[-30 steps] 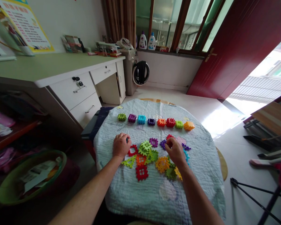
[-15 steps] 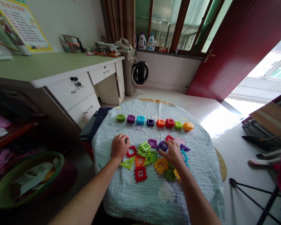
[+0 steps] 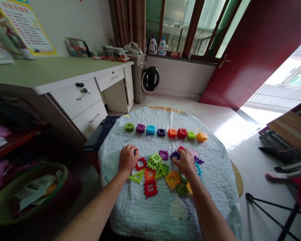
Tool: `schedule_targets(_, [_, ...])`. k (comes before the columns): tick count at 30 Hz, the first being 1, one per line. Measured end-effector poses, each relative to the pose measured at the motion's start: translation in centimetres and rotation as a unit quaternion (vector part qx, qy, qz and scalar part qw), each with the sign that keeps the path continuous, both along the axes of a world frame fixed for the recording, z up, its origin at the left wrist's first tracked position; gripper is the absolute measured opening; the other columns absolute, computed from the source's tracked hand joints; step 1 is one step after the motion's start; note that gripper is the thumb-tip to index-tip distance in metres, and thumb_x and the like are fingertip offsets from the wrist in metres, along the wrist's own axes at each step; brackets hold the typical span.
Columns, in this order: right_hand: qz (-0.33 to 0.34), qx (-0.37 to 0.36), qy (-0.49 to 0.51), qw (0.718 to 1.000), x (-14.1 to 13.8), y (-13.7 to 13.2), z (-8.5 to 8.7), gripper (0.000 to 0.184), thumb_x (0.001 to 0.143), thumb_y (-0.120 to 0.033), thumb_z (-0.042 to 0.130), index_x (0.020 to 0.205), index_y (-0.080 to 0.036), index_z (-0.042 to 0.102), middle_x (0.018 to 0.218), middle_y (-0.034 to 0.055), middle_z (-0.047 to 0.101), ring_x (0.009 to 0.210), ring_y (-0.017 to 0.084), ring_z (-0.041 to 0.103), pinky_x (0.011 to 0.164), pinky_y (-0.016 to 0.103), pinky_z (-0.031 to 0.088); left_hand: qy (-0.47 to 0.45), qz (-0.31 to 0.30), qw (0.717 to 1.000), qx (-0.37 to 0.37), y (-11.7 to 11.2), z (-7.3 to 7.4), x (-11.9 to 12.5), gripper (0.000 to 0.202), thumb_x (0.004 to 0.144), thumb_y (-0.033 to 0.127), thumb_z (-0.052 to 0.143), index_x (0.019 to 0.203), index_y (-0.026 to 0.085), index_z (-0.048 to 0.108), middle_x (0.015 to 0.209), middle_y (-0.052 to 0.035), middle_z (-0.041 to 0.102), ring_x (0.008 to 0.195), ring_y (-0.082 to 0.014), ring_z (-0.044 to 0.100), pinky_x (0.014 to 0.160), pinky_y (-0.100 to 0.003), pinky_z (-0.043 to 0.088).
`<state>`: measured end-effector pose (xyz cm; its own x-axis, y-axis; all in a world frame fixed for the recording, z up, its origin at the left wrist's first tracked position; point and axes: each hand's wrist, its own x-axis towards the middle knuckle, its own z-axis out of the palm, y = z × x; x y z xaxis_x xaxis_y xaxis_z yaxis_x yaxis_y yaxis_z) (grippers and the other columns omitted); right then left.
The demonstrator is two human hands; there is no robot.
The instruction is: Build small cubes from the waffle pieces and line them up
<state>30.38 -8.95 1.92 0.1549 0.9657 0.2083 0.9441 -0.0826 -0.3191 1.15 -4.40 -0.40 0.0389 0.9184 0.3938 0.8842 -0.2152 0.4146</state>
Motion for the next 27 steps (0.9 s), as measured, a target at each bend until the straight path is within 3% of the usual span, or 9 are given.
schedule_targets(6, [0.000, -0.036, -0.022, 0.999, -0.3, 0.2, -0.5, 0.036, 0.077, -0.038, 0.066, 0.106, -0.017, 0.067, 0.106, 0.0135, 0.066, 0.102, 0.028, 0.058, 0.089, 0.036, 0.040, 0.001, -0.003, 1.000, 0.002, -0.1, 0.1, 0.0, 0.010, 0.079, 0.017, 0.053, 0.077, 0.022, 0.062, 0.090, -0.0073, 0.066, 0.090, -0.0256, 0.057, 0.087, -0.039, 0.045])
schedule_targets(17, [-0.014, -0.122, -0.043, 0.991, -0.9, 0.8, 1.3, 0.040, 0.073, -0.035, 0.066, 0.107, -0.015, 0.065, 0.109, 0.0145, 0.063, 0.103, 0.029, 0.054, 0.086, 0.036, 0.037, -0.006, -0.007, 1.000, -0.005, -0.2, 0.3, 0.0, 0.011, 0.080, 0.017, 0.052, 0.079, 0.021, 0.062, 0.091, -0.0069, 0.065, 0.091, -0.0249, 0.056, 0.088, -0.038, 0.044])
schedule_targets(21, [0.033, -0.087, -0.023, 0.995, -1.2, 3.5, 2.9, 0.045, 0.070, -0.031, 0.066, 0.112, -0.017, 0.062, 0.109, 0.0108, 0.060, 0.102, 0.028, 0.051, 0.083, 0.036, 0.034, -0.012, -0.008, 1.000, -0.015, -0.2, 0.4, 0.0, 0.011, 0.081, 0.017, 0.052, 0.079, 0.021, 0.062, 0.091, -0.0069, 0.065, 0.091, -0.0253, 0.056, 0.088, -0.039, 0.044])
schedule_targets(27, [0.090, -0.042, -0.033, 0.995, -2.9, 11.2, 4.9, 0.049, 0.068, -0.028, 0.065, 0.117, -0.022, 0.060, 0.117, 0.0088, 0.056, 0.104, 0.027, 0.045, 0.082, 0.036, 0.030, -0.019, -0.002, 0.999, -0.029, -0.3, 0.8, 0.1, 0.012, 0.081, 0.016, 0.053, 0.081, 0.020, 0.064, 0.092, -0.0074, 0.065, 0.093, -0.0255, 0.055, 0.089, -0.039, 0.044])
